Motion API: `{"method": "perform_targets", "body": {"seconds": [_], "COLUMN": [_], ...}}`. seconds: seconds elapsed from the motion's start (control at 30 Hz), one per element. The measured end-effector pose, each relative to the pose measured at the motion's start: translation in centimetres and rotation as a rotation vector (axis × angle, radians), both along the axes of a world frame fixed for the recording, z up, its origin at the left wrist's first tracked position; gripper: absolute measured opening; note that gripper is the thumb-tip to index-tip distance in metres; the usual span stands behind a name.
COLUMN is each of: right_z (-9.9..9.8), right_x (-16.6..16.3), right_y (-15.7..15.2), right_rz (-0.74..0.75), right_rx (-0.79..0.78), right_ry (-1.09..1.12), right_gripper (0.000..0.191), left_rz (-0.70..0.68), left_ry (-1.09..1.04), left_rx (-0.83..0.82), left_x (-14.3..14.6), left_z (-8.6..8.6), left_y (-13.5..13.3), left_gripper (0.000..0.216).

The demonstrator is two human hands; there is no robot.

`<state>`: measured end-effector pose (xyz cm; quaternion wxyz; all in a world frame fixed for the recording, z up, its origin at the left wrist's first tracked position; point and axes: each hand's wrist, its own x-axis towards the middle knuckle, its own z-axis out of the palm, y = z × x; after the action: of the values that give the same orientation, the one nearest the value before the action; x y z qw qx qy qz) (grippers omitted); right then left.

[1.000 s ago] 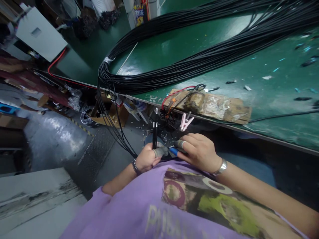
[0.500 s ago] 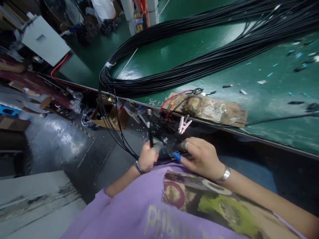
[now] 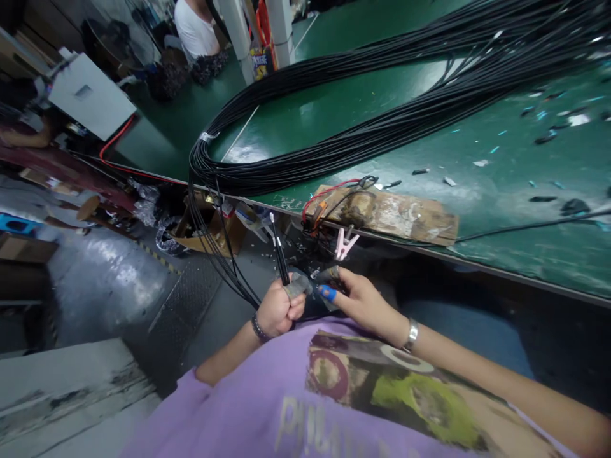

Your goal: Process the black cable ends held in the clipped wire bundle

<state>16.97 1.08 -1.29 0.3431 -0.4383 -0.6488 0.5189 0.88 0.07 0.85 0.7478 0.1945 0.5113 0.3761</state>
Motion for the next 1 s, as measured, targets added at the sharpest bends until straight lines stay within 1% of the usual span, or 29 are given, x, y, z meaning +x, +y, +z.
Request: {"method": "perform_targets", "body": {"seconds": [0.1,0.2,0.4,0.5,0.6,0.63,0.73,0.77,0.8,0.87,0.93,1.0], "right_z": [-0.1,0.0,0.3,0.5,0.9,1.0,1.4,1.3,1.2,0.8,0.2,-0.2], "right_x": [-0.4,-0.6,-0.8,-0.9,-1.0,-1.0,-0.9,-0.8,-0.8,-0.5,-0.2,0.1], "right_y": [0.0,-0.1,-0.3,-0.3,-0.3,-0.3,-0.3,-0.3,-0.3,-0.3,-0.3,-0.3], "right_rz": [-0.059,-0.102,-0.147,-0.159,-0.143,-0.101,0.156,0.224,0.243,0.152,0.046,0.012], "right_rx": [-0.164,-0.308,-0.41,-0.503,-0.564,-0.562,-0.477,-0.43,-0.375,-0.239,-0.055,0.155], "right_ry": [0.171,0.266,0.279,0.32,0.355,0.356,0.32,0.29,0.245,0.089,-0.138,-0.325], "right_gripper": [0.029,0.034,0.033,0.03,0.032,0.032,0.03,0.029,0.029,0.029,0.026,0.019], "left_rz": [0.001,-0.029,-0.054,-0.054,-0.047,-0.026,0.091,0.126,0.145,0.139,0.119,0.103], "left_ry": [0.044,0.065,0.12,0.178,0.237,0.254,0.285,0.283,0.272,0.231,0.175,0.116], "left_rx": [0.059,0.097,0.113,0.14,0.156,0.158,0.174,0.178,0.178,0.163,0.126,0.083], "left_x": [0.3,0.5,0.6,0.7,0.8,0.8,0.8,0.8,0.7,0.6,0.6,0.5], "left_z": [-0.3,-0.4,-0.9,-1.3,-1.6,-1.7,-1.9,-2.0,-2.0,-1.8,-1.6,-1.2], "left_y": [-0.3,-0.4,-0.5,-0.7,-0.7,-0.7,-0.4,-0.3,-0.2,-0.2,-0.2,-0.3], "left_gripper": [0.041,0.04,0.043,0.042,0.042,0.043,0.042,0.042,0.041,0.04,0.041,0.042]}}
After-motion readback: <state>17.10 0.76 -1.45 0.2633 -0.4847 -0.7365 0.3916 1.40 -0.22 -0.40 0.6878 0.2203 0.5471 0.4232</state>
